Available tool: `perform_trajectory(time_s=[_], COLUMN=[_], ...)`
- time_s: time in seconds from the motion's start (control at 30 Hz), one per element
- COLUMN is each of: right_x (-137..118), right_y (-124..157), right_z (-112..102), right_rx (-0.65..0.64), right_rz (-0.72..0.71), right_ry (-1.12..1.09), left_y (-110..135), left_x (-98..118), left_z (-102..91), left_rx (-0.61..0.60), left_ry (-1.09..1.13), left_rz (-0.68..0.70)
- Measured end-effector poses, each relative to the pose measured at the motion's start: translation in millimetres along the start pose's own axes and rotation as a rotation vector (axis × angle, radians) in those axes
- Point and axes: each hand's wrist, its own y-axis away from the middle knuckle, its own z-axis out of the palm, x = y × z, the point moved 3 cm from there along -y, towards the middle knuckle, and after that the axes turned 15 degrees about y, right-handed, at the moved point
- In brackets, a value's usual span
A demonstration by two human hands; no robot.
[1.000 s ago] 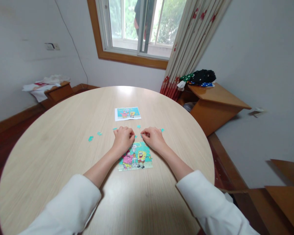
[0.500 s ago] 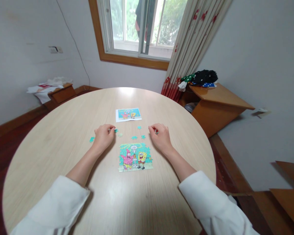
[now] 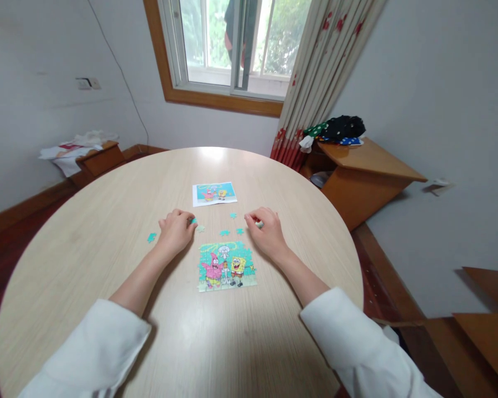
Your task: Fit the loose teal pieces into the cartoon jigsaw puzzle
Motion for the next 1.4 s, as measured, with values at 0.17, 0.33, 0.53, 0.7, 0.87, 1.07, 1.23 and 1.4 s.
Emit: perform_trajectory(time_s=[0.17, 0.33, 0.53, 0.7, 0.87, 1.07, 1.23, 1.4], right_x=[-11.0, -12.5, -14.1, -10.5, -9.4, -11.0, -10.0, -9.4], right_y=[3.6, 5.7, 10.0, 13.5, 13.3, 12.3, 12.1, 12.3], right_z=[6.0, 11.4, 11.5, 16.6, 17.2, 13.7, 13.9, 14.8], right_rx=[-0.171, -0.304, -0.373, -0.433, -0.454, -0.479, -0.481, -0.470], right_rz=[-0.165, -0.223, -0.320, -0.359, -0.358, -0.332, -0.330, -0.313], right_ry=[-0.091, -0.080, -0.012, 0.035, 0.046, 0.034, 0.043, 0.055], left_y=[-3.6, -2.5, 0.2, 5.7, 13.7, 5.5, -2.1, 5.3], left_x=[0.5, 0.2, 5.2, 21.9, 31.3, 3.1, -10.7, 14.7], left_z=[3.9, 4.4, -1.9, -8.6, 7.4, -8.0, -26.1, -1.2], left_rx=[-0.011, 0.000, 0.007, 0.085, -0.165, -0.125, 0.057, -0.054], left_ry=[-0.016, 0.000, 0.150, 0.575, 0.655, 0.449, 0.536, 0.723], left_rz=[-0.062, -0.022, 0.101, 0.194, 0.257, 0.281, 0.112, 0.041])
